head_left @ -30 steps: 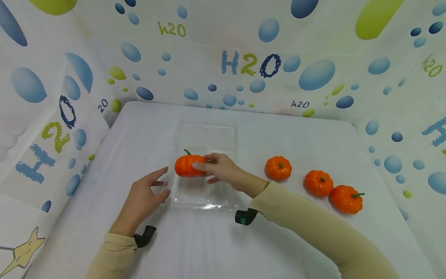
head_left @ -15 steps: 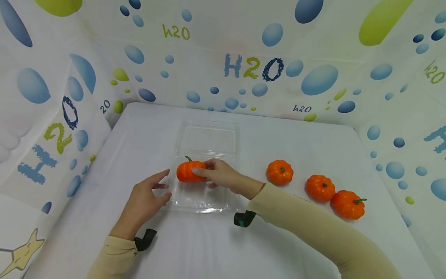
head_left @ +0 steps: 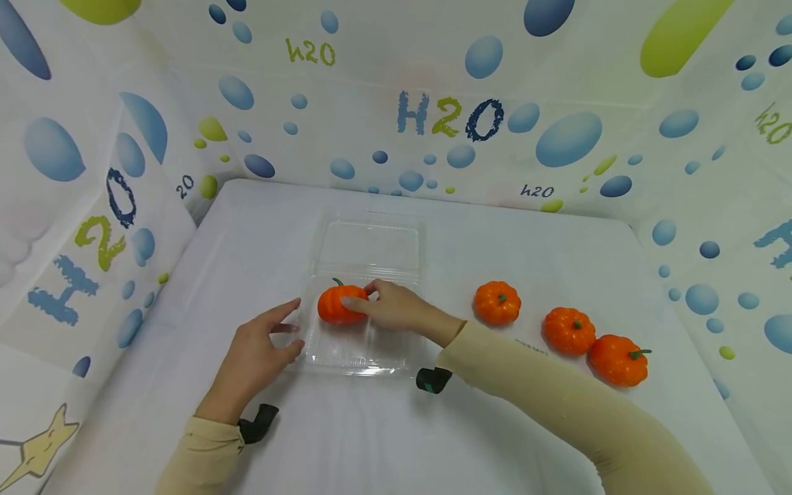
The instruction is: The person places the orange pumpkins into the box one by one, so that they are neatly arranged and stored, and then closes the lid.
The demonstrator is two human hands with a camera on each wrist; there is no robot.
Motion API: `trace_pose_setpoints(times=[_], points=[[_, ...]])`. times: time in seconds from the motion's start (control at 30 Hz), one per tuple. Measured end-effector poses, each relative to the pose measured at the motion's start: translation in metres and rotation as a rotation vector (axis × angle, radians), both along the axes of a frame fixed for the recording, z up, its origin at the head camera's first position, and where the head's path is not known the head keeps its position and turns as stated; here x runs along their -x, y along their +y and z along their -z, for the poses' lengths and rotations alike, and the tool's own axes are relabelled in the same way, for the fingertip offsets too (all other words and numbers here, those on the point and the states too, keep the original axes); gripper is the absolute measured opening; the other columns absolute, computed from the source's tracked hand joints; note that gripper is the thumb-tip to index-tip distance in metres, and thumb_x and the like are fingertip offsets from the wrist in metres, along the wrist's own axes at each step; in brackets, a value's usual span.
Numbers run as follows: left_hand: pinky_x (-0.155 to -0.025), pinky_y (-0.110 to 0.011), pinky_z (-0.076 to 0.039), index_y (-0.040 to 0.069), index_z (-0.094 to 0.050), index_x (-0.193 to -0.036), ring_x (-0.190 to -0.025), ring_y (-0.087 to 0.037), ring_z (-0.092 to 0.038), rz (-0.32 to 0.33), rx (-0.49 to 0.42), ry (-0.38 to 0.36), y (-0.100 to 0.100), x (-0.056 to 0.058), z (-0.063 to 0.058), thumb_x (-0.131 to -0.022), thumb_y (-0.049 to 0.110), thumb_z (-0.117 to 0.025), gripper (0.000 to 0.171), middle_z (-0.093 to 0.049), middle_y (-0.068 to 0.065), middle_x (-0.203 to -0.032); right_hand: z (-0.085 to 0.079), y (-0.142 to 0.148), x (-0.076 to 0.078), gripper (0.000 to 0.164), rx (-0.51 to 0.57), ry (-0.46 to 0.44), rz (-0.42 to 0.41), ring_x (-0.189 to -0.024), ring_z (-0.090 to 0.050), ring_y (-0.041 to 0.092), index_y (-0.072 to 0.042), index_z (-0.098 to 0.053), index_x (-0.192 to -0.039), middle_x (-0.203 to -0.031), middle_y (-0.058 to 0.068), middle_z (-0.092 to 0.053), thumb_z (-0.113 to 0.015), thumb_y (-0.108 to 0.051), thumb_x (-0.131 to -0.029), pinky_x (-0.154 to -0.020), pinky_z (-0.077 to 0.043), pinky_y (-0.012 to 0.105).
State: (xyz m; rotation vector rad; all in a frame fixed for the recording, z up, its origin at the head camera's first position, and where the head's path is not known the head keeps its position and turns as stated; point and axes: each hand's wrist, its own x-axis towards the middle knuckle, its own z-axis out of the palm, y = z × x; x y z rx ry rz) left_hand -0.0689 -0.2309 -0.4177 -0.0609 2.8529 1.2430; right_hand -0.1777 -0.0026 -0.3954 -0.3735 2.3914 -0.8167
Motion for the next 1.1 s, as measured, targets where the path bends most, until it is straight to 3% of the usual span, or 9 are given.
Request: trace_pose_setpoints(times=[0.17,0.43,0.77,1.1], points=[[-0.066,-0.031,-0.054,0.006,-0.051,-0.149,-0.116,-0.041,-0.060,0.002,-0.005,-0.001,0.000,0.000,0.000,-0.087,0.004,-0.074,0.066,-0.067,-0.022,-0.122,-0.002,-0.003,0.001,0.072,0.052,-0.086,0.029,-0.081,-0.064,0.024,-0.007,-0.055,-0.138,-0.092,0.009,-0.068,-0.057,-0.063,-0.094,-0.072,-0.054,0.034],[-0.063,-0.029,-0.054,0.005,-0.051,-0.148,-0.114,-0.041,-0.061,0.008,-0.016,0.016,0.000,-0.001,0.000,-0.086,0.004,-0.074,0.066,-0.069,-0.022,-0.120,0.001,-0.009,0.000,0.060,0.207,-0.230,0.066,-0.085,-0.068,0.027,0.000,-0.057,-0.134,-0.096,0.011,-0.070,-0.059,-0.048,-0.099,-0.076,-0.058,0.038],[-0.063,-0.029,-0.052,0.004,-0.052,-0.147,-0.113,-0.040,-0.062,0.010,-0.010,0.045,-0.002,-0.003,0.001,-0.085,0.003,-0.074,0.066,-0.069,-0.021,-0.120,0.002,-0.010,0.000,0.053,0.262,-0.276,0.062,-0.085,-0.070,0.031,0.002,-0.061,-0.123,-0.095,0.016,-0.072,-0.056,-0.045,-0.102,-0.075,-0.058,0.038],[-0.063,-0.028,-0.052,0.004,-0.051,-0.148,-0.113,-0.039,-0.063,0.015,-0.016,0.046,-0.001,-0.004,0.000,-0.086,0.003,-0.074,0.066,-0.068,-0.021,-0.122,0.001,-0.010,-0.002,0.061,0.287,-0.342,0.082,-0.088,-0.071,0.033,0.001,-0.051,-0.136,-0.098,0.017,-0.071,-0.054,-0.049,-0.102,-0.077,-0.058,0.039]])
